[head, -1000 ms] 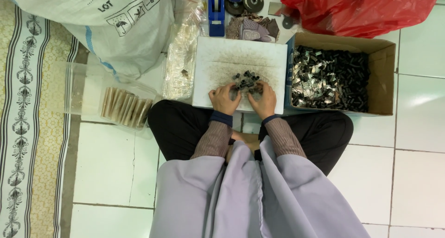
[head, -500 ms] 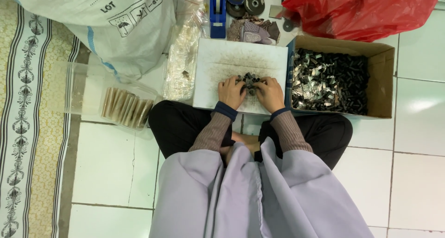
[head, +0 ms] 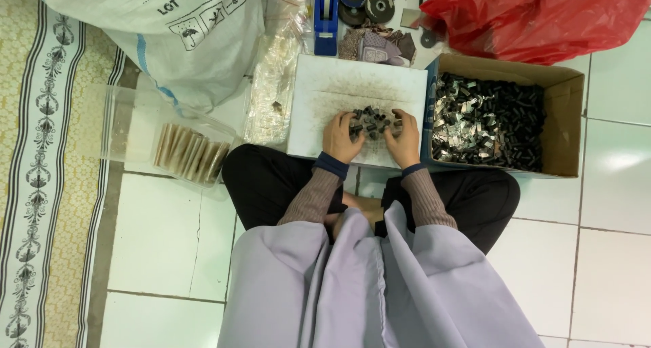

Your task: The person sits on the floor and sorts small black fasteners from a cardboard box onto a white board. They pick up the fasteners one by one or in small groups, inspect them, and place them on the board.

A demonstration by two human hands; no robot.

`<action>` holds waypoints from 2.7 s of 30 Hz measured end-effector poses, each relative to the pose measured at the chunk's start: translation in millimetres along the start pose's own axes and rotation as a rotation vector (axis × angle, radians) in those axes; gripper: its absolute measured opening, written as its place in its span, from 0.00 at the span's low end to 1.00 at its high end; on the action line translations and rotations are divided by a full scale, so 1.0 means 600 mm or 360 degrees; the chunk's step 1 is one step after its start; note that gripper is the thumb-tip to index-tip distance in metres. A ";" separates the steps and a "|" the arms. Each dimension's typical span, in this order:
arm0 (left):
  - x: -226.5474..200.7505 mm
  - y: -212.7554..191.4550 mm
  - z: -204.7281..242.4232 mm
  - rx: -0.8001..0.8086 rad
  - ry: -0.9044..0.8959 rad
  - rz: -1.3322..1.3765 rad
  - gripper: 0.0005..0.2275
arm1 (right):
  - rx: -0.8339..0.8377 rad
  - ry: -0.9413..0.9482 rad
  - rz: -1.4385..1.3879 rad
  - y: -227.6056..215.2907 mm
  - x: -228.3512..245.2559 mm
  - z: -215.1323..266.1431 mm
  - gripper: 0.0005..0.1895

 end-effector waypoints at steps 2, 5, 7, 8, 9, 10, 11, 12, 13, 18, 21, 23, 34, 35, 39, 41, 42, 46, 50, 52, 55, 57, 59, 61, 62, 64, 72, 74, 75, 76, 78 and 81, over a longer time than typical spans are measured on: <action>-0.004 -0.005 0.000 0.0003 -0.0018 -0.0017 0.19 | 0.0030 0.0016 0.0015 0.004 0.004 -0.002 0.23; 0.005 0.002 -0.002 -0.0034 -0.0047 0.0000 0.19 | 0.0024 0.0032 0.0005 0.007 0.012 -0.006 0.23; 0.012 0.003 -0.003 -0.0074 -0.0061 0.0036 0.19 | -0.0008 0.0033 -0.0017 0.013 0.021 -0.008 0.21; 0.014 -0.003 -0.004 -0.0152 -0.0081 0.0078 0.18 | -0.0079 -0.0096 0.0024 0.017 0.030 -0.010 0.19; 0.017 -0.010 -0.004 -0.0230 -0.0100 0.0120 0.16 | -0.0150 -0.0226 0.0065 0.022 0.040 -0.010 0.17; 0.025 -0.025 -0.007 -0.0240 -0.0108 0.0114 0.16 | -0.0140 -0.0235 0.0063 0.034 0.061 -0.012 0.17; 0.035 -0.043 -0.009 -0.0315 -0.0136 0.0120 0.16 | -0.0084 -0.0329 0.0072 0.048 0.084 -0.012 0.17; 0.045 -0.062 -0.010 -0.0394 -0.0168 0.0123 0.16 | -0.0022 -0.0426 0.0078 0.063 0.108 -0.012 0.16; 0.059 -0.082 -0.013 -0.0407 -0.0181 0.0114 0.16 | -0.0006 -0.0438 0.0074 0.080 0.133 -0.014 0.16; 0.199 -0.147 -0.014 -0.0668 -0.0488 0.0040 0.15 | 0.0395 -0.0600 -0.0038 0.203 0.229 -0.032 0.12; 0.375 -0.085 -0.012 -0.0285 -0.0900 -0.0125 0.21 | 0.0577 -0.0541 -0.0017 0.298 0.231 -0.066 0.11; 0.418 -0.069 -0.008 -0.0144 -0.0980 -0.0158 0.22 | 0.0647 -0.0538 0.0052 0.364 0.210 -0.095 0.12; 0.464 -0.026 0.008 0.0296 -0.1101 -0.0648 0.15 | 0.0769 -0.0342 0.0717 0.534 0.124 -0.167 0.16; 0.457 -0.031 0.009 0.0271 -0.1116 -0.0708 0.10 | 0.0721 -0.0352 0.0762 0.534 0.125 -0.163 0.15; 0.367 -0.129 -0.005 -0.0249 -0.1239 -0.0435 0.02 | 0.0635 -0.0288 0.0570 0.484 0.197 -0.127 0.18; 0.340 -0.159 0.000 -0.0513 -0.1168 -0.0346 0.04 | 0.0640 -0.0253 0.0472 0.467 0.217 -0.126 0.20; 0.324 -0.173 0.004 -0.0770 -0.1091 -0.0252 0.07 | 0.0643 -0.0213 0.0376 0.456 0.224 -0.124 0.22; 0.321 -0.173 0.010 -0.1061 -0.0850 0.0278 0.11 | 0.0650 -0.0221 0.0194 0.477 0.176 -0.150 0.15; 0.301 -0.197 0.005 -0.1330 -0.0726 0.0612 0.13 | 0.0595 -0.0134 -0.0079 0.456 0.179 -0.149 0.14; 0.302 -0.199 0.006 -0.1405 -0.0711 0.0626 0.13 | 0.0589 -0.0112 -0.0113 0.449 0.188 -0.143 0.15; 0.301 -0.205 0.012 -0.1601 -0.0711 0.0889 0.20 | 0.0607 -0.0176 -0.0094 0.449 0.190 -0.137 0.20; 0.296 -0.214 0.015 -0.1762 -0.0542 0.1070 0.25 | 0.0642 -0.0223 -0.0042 0.469 0.155 -0.150 0.13; 0.293 -0.215 0.019 -0.1733 -0.0417 0.1130 0.25 | 0.0609 -0.0198 -0.0169 0.457 0.153 -0.149 0.12; 0.290 -0.220 0.021 -0.1707 -0.0288 0.1186 0.25 | 0.0577 -0.0178 -0.0298 0.446 0.154 -0.153 0.11; 0.289 -0.221 0.021 -0.1551 -0.0234 0.1267 0.24 | 0.0597 -0.0107 -0.0512 0.442 0.154 -0.156 0.10; 0.306 -0.202 0.024 -0.1392 -0.0182 0.1344 0.24 | 0.0617 -0.0034 -0.0728 0.429 0.161 -0.159 0.09; 0.303 -0.153 0.042 -0.0680 -0.0155 0.1642 0.12 | 0.0918 0.0400 -0.1661 0.357 0.242 -0.168 0.10; 0.327 -0.141 0.046 -0.0720 -0.0127 0.1610 0.13 | 0.0904 0.0245 -0.1582 0.340 0.258 -0.157 0.08; 0.338 -0.136 0.049 -0.0761 -0.0103 0.1579 0.17 | 0.0891 0.0094 -0.1499 0.332 0.267 -0.151 0.06; 0.287 -0.181 0.044 -0.0763 -0.0099 0.1579 0.17 | 0.0890 0.0090 -0.1498 0.324 0.274 -0.138 0.06; 0.184 -0.273 0.034 -0.0963 0.0013 0.1645 0.18 | 0.0611 -0.0719 -0.0854 0.300 0.298 -0.108 0.08; 0.189 -0.282 0.033 -0.0869 -0.0097 0.1780 0.26 | 0.0259 -0.1342 -0.0317 0.257 0.345 -0.039 0.10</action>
Point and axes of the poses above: each hand's wrist, its own z-axis away from the middle knuckle, its own y-axis out of the palm, x = y × z, the point moved 2 cm from there along -z, towards the middle knuckle, and after that the axes turned 8 degrees about y, right-handed, at the moved point
